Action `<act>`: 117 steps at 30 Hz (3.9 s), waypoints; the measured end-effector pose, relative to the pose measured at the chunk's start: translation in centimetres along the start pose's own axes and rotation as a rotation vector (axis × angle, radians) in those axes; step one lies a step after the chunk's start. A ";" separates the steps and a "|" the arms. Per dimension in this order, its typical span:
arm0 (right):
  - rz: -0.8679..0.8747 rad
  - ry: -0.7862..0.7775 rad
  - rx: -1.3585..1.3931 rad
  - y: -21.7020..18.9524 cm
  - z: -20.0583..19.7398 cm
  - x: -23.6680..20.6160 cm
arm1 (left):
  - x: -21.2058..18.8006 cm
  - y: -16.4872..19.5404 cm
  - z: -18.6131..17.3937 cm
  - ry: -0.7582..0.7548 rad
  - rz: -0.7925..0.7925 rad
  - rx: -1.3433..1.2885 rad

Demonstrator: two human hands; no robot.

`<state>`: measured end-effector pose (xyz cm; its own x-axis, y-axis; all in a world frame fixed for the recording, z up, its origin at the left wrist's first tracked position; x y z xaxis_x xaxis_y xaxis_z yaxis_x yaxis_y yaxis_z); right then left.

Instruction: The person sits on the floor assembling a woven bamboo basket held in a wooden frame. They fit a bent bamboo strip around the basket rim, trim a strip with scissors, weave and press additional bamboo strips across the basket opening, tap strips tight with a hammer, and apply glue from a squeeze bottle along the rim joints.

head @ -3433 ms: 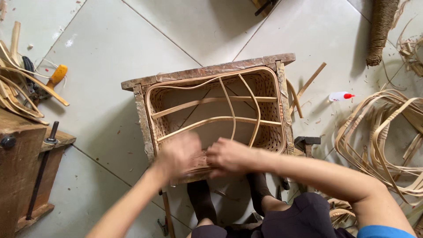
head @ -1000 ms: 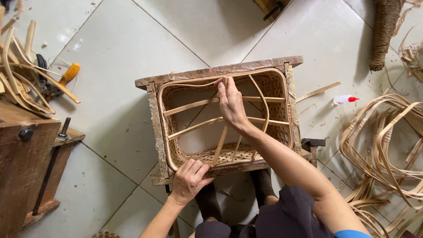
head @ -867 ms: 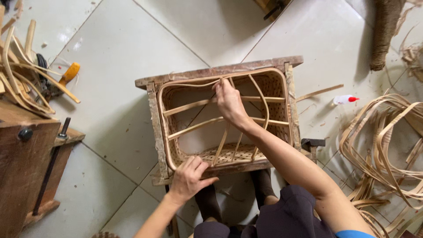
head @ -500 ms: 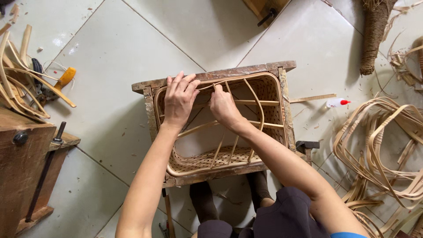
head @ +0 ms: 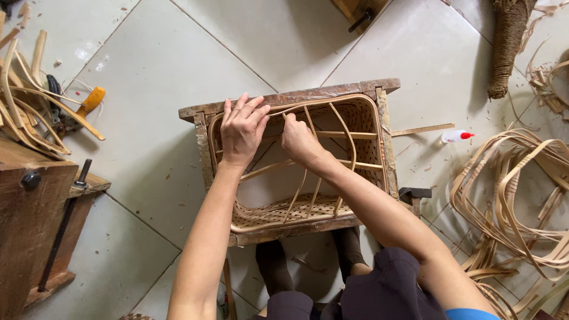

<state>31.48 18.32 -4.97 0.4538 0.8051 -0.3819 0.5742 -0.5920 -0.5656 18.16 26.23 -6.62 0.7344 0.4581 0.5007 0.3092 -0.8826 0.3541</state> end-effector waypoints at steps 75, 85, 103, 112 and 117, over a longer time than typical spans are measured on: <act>0.019 0.158 -0.739 19.9 -14.4 1.0 | -2.0 0.2 -3.2 0.014 -0.015 0.054; -0.208 0.860 -0.475 7.9 -22.9 3.2 | -1.8 -0.6 -3.2 0.067 -0.011 0.001; 0.021 -0.042 0.645 -2.3 3.2 -4.2 | -3.1 -1.7 -1.7 0.031 -0.037 0.013; 0.090 -0.136 0.372 -1.3 4.6 -3.2 | -3.4 -1.7 -1.0 0.025 -0.045 0.040; 0.018 -0.031 0.030 -1.6 4.3 -3.1 | -3.1 -1.4 -1.2 0.017 -0.068 0.037</act>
<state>26.20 16.94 -5.99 0.4424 0.7954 -0.4142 0.5449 -0.6052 -0.5803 14.70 26.17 -7.71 0.7011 0.5182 0.4898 0.3799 -0.8528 0.3583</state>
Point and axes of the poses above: each hand's wrist, its own x-axis towards the middle knuckle, its own z-axis out of the palm, y = z × x, the point moved 2 cm from there along x, towards the middle knuckle, and after that the axes turned 15 degrees about z, right-handed, at the moved point
